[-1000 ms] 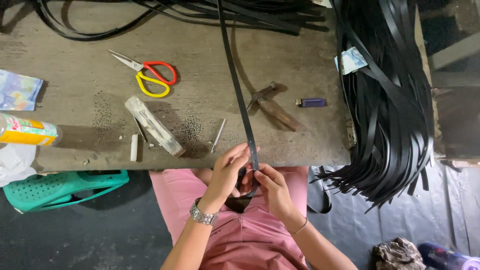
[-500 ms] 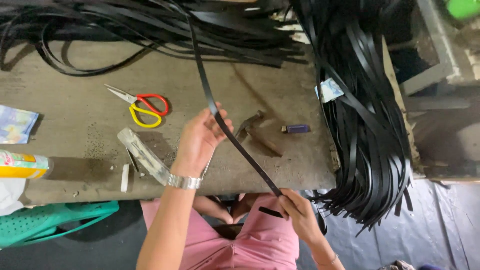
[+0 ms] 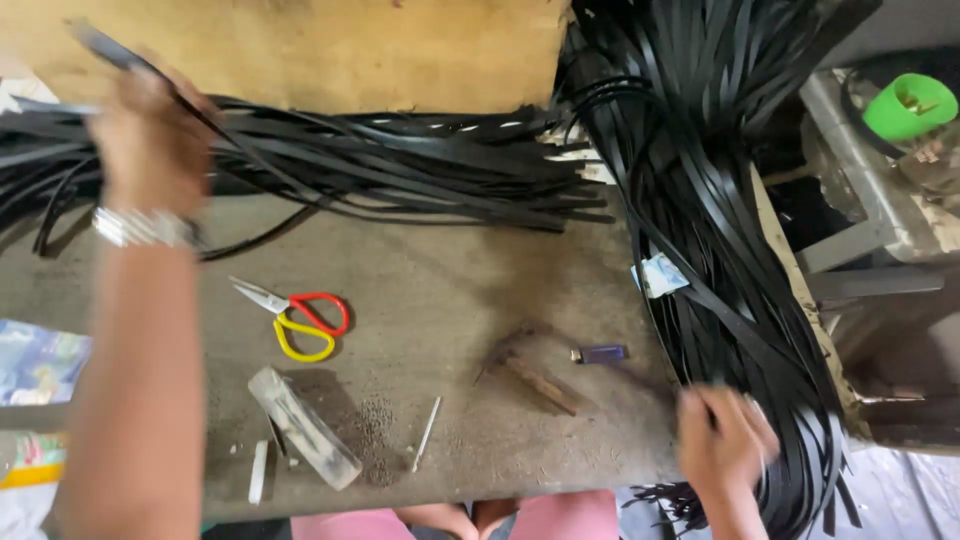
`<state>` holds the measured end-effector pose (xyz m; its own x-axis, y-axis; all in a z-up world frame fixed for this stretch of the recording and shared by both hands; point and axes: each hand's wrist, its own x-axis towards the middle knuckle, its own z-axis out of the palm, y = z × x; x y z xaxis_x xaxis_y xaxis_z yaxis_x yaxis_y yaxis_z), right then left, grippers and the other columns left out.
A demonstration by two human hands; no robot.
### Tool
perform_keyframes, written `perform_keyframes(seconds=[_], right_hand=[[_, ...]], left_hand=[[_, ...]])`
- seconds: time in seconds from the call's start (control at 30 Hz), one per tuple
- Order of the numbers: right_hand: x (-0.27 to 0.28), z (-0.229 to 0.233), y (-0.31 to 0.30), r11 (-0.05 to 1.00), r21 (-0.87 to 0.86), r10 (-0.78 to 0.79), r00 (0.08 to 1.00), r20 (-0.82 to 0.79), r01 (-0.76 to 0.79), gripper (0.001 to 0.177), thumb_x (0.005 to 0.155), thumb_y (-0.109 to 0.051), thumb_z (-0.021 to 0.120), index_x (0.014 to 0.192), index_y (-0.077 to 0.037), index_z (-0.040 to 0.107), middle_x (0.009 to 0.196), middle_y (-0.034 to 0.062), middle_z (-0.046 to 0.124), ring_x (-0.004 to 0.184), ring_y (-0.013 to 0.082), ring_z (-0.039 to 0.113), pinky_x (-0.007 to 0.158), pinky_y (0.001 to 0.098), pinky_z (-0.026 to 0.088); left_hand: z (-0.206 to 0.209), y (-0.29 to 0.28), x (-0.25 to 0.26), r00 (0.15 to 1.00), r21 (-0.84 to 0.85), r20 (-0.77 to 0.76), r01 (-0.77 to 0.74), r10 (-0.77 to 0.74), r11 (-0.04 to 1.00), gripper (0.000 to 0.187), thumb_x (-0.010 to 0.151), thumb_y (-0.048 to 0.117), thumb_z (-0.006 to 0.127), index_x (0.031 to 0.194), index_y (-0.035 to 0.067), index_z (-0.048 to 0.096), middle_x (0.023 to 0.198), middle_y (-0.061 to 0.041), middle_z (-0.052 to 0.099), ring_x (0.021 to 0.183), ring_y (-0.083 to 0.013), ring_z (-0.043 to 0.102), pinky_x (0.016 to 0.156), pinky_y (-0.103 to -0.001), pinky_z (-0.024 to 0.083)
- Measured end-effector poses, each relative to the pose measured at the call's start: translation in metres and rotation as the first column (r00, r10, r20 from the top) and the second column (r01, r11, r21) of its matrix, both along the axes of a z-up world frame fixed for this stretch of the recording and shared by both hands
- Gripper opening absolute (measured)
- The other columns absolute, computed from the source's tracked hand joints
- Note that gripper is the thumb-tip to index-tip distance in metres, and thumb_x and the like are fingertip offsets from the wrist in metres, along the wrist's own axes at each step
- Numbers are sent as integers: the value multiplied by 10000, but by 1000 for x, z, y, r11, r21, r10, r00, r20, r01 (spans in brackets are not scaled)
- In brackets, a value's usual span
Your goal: Using a hammer and a metal punch to create a series of holes in a long black leather strip on a workbench.
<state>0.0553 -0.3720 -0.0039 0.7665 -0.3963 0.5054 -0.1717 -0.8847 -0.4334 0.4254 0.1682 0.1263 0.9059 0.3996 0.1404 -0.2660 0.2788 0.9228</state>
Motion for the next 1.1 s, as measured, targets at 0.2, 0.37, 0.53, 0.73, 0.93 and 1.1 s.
perform_keyframes(seconds=[0.2,0.37,0.53,0.73,0.93,1.1], right_hand=[[229,74,92,806,-335,561,810,171,-488,376,1044,-144,553,1328,101,570,1360,256,590,1302,404,545,1146,508,398],[183,50,146,858,-63,500,800,333,-510,245,1036,-157,559,1210,-39,684,1227,126,638,1220,316,602,1077,435,396],[82,43,143,623,418,585,749,313,-661,175,984,-158,637,1057,-71,771,966,91,753,955,300,736,884,414,540],[-24,109,111,151,581,597,543,591,-799,484,933,-319,461,800,54,738,732,151,703,669,332,672,683,423,540],[-100,109,70,355,605,479,695,536,-712,406,943,-261,455,794,41,682,723,145,655,656,318,626,661,412,507],[-100,109,73,417,584,428,717,550,-697,319,954,-191,451,787,26,614,712,139,598,642,303,570,634,399,466]], left_hand=[[-30,86,84,980,193,18,-199,199,961,285,885,523,666,993,262,627,921,71,617,920,-55,649,885,-194,609],[-24,-77,-52,977,351,142,-203,162,914,241,1015,214,485,795,150,560,841,0,551,738,-129,466,746,-277,467],[-86,-194,-199,922,482,-179,386,-343,786,267,976,190,572,788,145,755,923,-17,774,807,-131,697,727,-284,529],[-150,-288,-295,721,546,-353,676,-596,495,189,926,228,643,1055,220,780,884,51,824,767,-106,776,711,-236,593],[-176,-359,-348,600,627,-109,660,-793,414,142,951,213,659,999,196,792,752,-3,779,661,-180,709,639,-291,584],[-206,-388,-350,583,820,-7,469,-812,329,135,980,235,650,1006,195,776,864,-40,772,814,-257,754,715,-335,610]])
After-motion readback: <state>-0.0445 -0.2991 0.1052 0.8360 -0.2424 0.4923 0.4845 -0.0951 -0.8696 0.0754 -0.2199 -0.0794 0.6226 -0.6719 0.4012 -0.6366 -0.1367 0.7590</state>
